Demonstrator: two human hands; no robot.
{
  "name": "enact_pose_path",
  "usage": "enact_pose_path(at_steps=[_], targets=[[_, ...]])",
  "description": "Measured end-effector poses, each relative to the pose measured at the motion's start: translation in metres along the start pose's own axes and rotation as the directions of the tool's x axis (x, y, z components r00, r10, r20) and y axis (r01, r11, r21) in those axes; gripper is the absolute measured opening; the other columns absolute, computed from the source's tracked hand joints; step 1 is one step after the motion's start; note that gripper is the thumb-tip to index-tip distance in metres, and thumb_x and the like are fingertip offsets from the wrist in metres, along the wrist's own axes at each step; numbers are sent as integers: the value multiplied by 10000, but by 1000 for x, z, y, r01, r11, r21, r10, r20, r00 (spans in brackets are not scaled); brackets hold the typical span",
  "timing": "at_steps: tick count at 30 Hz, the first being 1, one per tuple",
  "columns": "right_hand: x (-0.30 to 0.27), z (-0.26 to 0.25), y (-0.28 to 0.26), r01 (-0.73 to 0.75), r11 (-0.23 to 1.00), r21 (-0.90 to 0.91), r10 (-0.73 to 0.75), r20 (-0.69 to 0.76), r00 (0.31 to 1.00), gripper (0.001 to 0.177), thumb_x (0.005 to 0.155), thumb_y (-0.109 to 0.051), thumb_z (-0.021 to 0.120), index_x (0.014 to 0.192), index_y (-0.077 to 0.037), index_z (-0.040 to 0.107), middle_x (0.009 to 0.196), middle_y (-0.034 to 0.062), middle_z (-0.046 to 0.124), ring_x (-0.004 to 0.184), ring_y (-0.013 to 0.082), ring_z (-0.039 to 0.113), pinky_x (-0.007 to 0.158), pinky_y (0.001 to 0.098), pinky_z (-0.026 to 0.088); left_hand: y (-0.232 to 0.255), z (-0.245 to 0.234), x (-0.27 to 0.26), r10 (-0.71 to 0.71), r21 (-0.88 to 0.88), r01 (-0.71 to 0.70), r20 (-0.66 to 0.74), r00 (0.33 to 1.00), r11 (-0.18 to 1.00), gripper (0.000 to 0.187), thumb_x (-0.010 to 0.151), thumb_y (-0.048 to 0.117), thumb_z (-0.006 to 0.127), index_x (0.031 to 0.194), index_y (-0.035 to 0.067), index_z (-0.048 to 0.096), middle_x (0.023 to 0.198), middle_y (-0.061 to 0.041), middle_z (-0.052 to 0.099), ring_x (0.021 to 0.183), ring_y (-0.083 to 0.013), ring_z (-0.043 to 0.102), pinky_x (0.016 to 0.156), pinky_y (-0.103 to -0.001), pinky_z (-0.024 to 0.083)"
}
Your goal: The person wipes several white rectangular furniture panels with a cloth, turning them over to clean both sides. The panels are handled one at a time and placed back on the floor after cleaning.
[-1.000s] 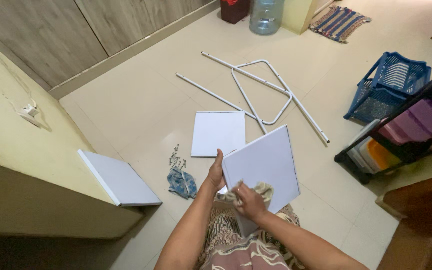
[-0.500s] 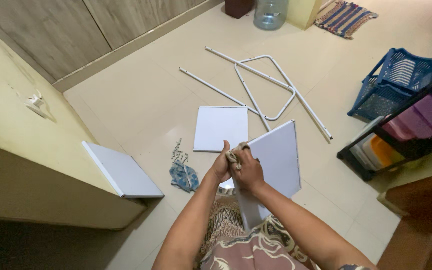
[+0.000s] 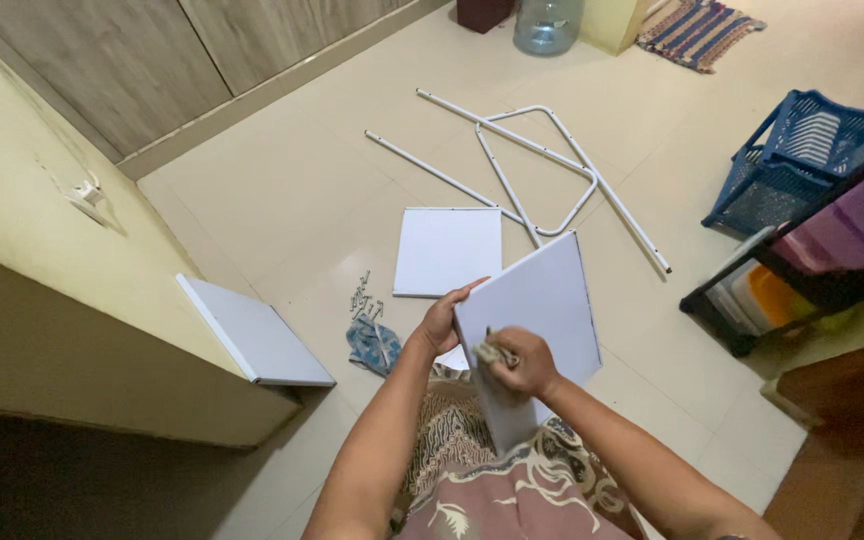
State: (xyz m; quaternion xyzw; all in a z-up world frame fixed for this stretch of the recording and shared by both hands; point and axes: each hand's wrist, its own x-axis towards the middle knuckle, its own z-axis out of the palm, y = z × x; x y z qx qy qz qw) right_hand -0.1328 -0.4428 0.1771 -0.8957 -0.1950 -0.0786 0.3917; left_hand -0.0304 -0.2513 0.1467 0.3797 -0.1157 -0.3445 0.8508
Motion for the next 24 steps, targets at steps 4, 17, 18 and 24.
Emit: enact_pose_path(at_steps=[4, 17, 18, 24], targets=[[44, 12, -33, 216, 954, -206, -280, -369, 886, 365, 757, -243, 769, 1114, -199, 712, 1206, 112, 636, 1198, 419, 587, 991, 552, 479, -6, -4, 11, -8, -41, 8, 6, 1000, 999, 574, 1186, 394, 357, 1583, -20, 384, 1394, -215, 555, 1207, -271, 616, 1013, -421, 547], [-51, 32, -12, 422, 856, -298, -453, -42, 891, 325, 793, -230, 849, 1110, -194, 785, 1276, 24, 601, 1138, 238, 605, 882, 433, 503, 24, 24, -6, -118, -8, 118, 22, 993, 993, 632, 1034, 335, 379, 1629, 213, 205, 1560, -188, 436, 1381, -326, 497, 1076, -468, 505], [-48, 25, -18, 422, 863, -279, -452, -49, 891, 299, 823, -233, 849, 1113, -198, 787, 1278, 24, 613, 1124, 218, 603, 879, 409, 494, 27, 26, -6, -148, 42, 148, 7, 989, 988, 651, 1003, 345, 385, 1614, 256, 178, 1546, -184, 436, 1361, -330, 496, 1054, -478, 497], [12, -16, -60, 390, 764, -514, -581, -284, 763, 288, 779, -186, 795, 1061, -167, 736, 1317, 82, 621, 1282, 316, 545, 987, 511, 416, 30, 43, 32, -123, 384, 52, 164, 979, 922, 618, 1101, 347, 484, 1659, 144, 315, 1463, -147, 509, 1249, -256, 568, 1041, -404, 499]])
